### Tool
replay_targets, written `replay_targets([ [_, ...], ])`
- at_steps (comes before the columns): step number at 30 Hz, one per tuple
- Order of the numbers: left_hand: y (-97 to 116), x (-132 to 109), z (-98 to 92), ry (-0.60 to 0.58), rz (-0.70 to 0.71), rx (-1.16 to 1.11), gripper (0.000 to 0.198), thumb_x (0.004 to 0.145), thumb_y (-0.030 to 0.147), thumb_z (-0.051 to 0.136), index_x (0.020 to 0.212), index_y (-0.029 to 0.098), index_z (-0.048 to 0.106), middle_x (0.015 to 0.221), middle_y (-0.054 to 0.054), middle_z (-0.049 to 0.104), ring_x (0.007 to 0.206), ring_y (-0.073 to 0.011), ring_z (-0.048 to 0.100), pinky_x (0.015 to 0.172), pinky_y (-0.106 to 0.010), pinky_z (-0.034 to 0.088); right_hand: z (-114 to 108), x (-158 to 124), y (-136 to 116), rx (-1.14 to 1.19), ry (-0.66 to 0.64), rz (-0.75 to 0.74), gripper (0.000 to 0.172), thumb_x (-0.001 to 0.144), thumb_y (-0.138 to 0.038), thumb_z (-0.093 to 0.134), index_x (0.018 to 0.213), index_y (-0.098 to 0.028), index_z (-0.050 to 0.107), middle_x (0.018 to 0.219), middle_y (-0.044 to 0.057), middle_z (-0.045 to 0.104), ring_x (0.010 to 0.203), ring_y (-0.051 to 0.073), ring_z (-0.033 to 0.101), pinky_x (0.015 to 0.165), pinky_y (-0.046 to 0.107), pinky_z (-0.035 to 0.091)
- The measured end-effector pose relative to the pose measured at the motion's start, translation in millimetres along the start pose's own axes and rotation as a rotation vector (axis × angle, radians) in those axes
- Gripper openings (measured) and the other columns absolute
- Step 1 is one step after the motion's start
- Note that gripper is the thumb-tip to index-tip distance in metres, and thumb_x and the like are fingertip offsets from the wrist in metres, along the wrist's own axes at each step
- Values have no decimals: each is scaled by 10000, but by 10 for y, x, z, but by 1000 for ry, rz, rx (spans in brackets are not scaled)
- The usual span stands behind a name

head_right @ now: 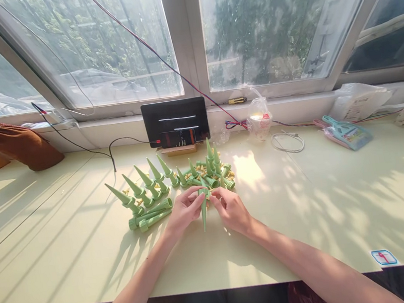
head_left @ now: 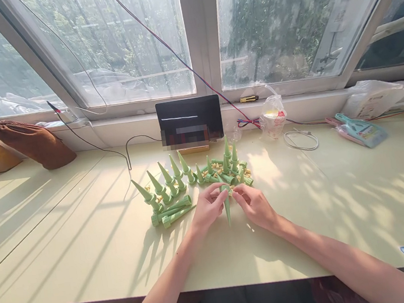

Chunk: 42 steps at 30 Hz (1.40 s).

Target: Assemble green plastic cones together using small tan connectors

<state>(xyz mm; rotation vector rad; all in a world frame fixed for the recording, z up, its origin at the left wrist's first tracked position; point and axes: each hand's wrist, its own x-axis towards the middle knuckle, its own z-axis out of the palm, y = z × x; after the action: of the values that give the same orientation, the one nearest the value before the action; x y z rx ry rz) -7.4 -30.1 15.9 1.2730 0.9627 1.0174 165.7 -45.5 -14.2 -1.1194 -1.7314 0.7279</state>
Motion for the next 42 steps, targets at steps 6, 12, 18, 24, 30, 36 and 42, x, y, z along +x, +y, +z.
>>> replay_targets([
  [6,-38,18,-39,13,-83,-112,435,745,554,761,974,195,667,508,84,381,407,-35,260,395,-189,193,-17,16,80,-269,-1,-194,251,1031,-348,424,1112,-188,599,924,82,678,706,177,613,633,278,469],
  [12,10,4,-8,7,-118,-126,446,725,558,778,950,192,657,497,92,352,419,-36,255,405,-186,195,-49,20,63,-359,-64,-292,280,1055,-300,333,1055,-188,590,912,85,644,726,178,616,630,266,457],
  [18,50,-29,13,-27,-122,-128,475,712,570,780,962,187,651,530,88,346,438,-41,262,417,-196,182,-46,13,83,-280,-92,-282,272,1053,-299,324,937,-200,550,818,53,609,665,163,559,626,270,446],
  [24,33,-26,-4,-87,-89,-90,514,747,564,755,1068,173,660,608,69,370,464,-41,287,435,-206,187,-41,-3,16,-79,-123,-155,316,1030,-330,361,756,-212,466,668,11,543,592,148,496,582,270,403],
  [30,17,-18,-37,-138,-54,-19,504,800,550,711,1118,164,652,678,45,417,489,-44,320,443,-203,210,-47,-1,-3,313,-305,198,363,1000,-471,416,765,-203,486,457,-72,402,377,95,386,430,237,330],
  [36,-2,-4,-53,-174,-62,-27,476,803,531,716,1120,181,657,695,50,395,493,-37,298,443,-200,197,-109,71,19,717,-475,414,448,898,-602,566,727,-197,480,476,-136,171,313,53,266,322,189,154],
  [42,22,-6,-49,-158,-48,-2,465,790,537,726,1079,177,673,696,37,439,517,-51,344,453,-198,245,-134,97,1,783,-525,454,455,879,-596,611,720,-184,500,514,-130,171,342,42,259,322,176,147],
])
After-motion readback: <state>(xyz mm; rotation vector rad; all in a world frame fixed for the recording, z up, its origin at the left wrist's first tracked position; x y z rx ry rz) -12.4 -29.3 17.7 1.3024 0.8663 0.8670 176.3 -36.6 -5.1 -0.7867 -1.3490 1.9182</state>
